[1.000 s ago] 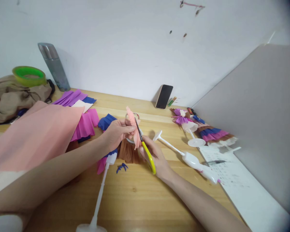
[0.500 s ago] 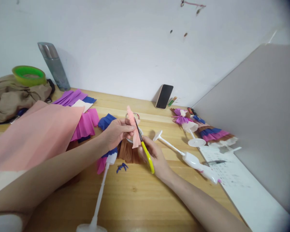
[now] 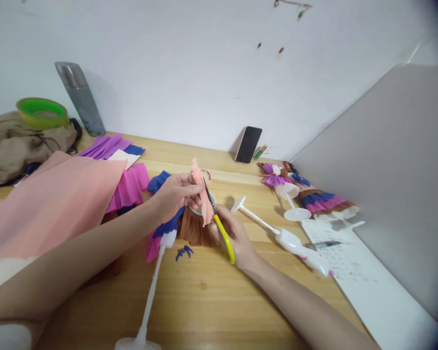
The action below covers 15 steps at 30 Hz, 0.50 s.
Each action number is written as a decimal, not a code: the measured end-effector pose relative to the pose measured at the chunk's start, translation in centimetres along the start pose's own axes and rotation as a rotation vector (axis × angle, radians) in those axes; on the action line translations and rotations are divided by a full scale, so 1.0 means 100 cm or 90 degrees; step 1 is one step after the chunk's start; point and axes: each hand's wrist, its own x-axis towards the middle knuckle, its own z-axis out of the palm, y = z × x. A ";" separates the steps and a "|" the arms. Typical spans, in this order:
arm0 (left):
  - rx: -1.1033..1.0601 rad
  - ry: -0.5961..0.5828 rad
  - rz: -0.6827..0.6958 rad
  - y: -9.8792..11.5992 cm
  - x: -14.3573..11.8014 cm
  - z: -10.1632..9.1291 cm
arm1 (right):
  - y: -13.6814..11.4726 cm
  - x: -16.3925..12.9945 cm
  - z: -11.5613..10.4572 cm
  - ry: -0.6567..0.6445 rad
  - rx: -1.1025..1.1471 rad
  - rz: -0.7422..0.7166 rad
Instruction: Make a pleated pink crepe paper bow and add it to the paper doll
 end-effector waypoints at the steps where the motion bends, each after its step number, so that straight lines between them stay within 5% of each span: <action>1: -0.001 -0.003 0.007 -0.001 0.001 0.000 | -0.001 0.000 0.000 -0.009 0.009 -0.003; 15: 0.000 -0.004 0.003 -0.004 0.000 0.001 | 0.003 -0.003 0.000 -0.020 0.003 0.013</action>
